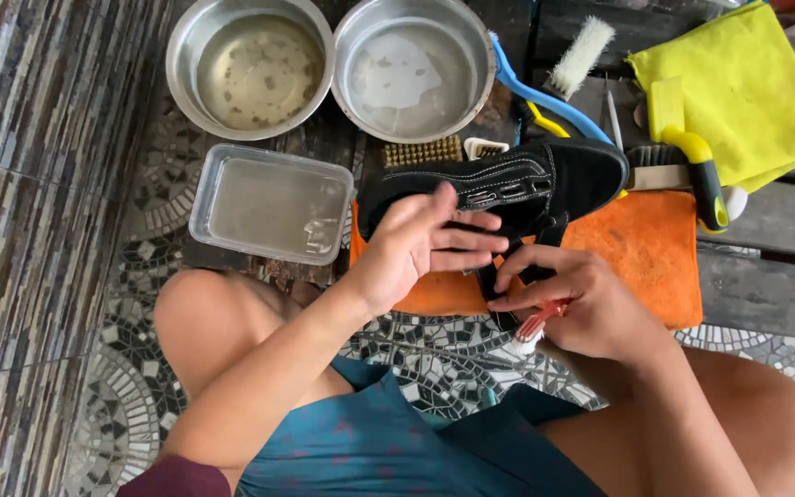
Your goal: Cleaning a black sneaker using a toothbrush and soapy water on a workbench.
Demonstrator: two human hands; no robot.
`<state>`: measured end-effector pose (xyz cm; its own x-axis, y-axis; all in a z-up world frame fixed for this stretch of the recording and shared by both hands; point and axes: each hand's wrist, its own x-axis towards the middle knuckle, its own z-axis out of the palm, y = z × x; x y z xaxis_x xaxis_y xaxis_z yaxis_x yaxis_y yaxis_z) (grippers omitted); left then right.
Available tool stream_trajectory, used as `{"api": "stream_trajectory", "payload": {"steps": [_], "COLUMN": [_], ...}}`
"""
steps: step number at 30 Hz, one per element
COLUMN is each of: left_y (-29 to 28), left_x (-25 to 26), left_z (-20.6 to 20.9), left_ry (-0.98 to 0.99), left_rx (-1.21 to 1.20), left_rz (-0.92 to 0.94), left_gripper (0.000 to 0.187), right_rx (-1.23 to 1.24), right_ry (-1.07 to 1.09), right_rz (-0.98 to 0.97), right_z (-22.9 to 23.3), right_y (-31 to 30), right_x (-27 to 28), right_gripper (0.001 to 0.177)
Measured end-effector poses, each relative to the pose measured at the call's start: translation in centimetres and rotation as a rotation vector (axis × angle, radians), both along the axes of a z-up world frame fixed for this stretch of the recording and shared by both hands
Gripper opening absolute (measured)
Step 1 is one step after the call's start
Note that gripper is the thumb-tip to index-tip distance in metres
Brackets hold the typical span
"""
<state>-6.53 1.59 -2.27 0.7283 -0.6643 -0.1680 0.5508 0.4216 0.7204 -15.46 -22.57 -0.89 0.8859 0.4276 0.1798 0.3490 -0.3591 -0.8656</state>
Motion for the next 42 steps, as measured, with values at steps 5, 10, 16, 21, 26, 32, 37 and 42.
{"api": "stream_trajectory", "payload": {"steps": [5,10,16,21,26,32,37,42], "left_y": [-1.7,-2.4,-1.8,-2.0,-2.8,-1.7,-1.2,-0.3], "left_x": [0.0,-1.4,-1.6,-0.2,-0.1,-1.3,-1.1,0.3], "left_z": [-1.1,-3.8,-10.6,-12.9,-16.2,-11.1,-7.4,-5.9], "left_ry": [0.137,0.034,-0.316,-0.335,-0.094,-0.102,-0.132,-0.056], "left_rx": [-0.101,0.051,0.201,0.145,0.102,0.325,0.417,0.693], "left_rz": [0.195,0.354,0.121,0.314,0.359,0.355,0.344,-0.086], "left_gripper": [0.040,0.042,0.028,0.004,0.016,0.038,0.042,0.049], "right_rx": [-0.028,-0.053,-0.113,-0.301,-0.494,-0.427,-0.275,-0.088], "right_ry": [-0.014,0.025,0.006,-0.104,-0.193,-0.101,-0.028,0.150], "right_rz": [-0.012,0.000,0.012,-0.002,-0.011,-0.013,0.005,0.025], "right_z": [0.1,1.9,2.1,-0.2,-0.7,0.2,3.1,8.0], "right_y": [0.3,1.1,1.9,1.8,1.7,1.7,1.1,-1.1], "right_x": [-0.2,-0.4,-1.0,-0.7,-0.4,-0.8,-1.4,-1.8], "right_gripper": [0.024,0.029,0.032,0.041,0.048,0.042,0.037,0.045]}}
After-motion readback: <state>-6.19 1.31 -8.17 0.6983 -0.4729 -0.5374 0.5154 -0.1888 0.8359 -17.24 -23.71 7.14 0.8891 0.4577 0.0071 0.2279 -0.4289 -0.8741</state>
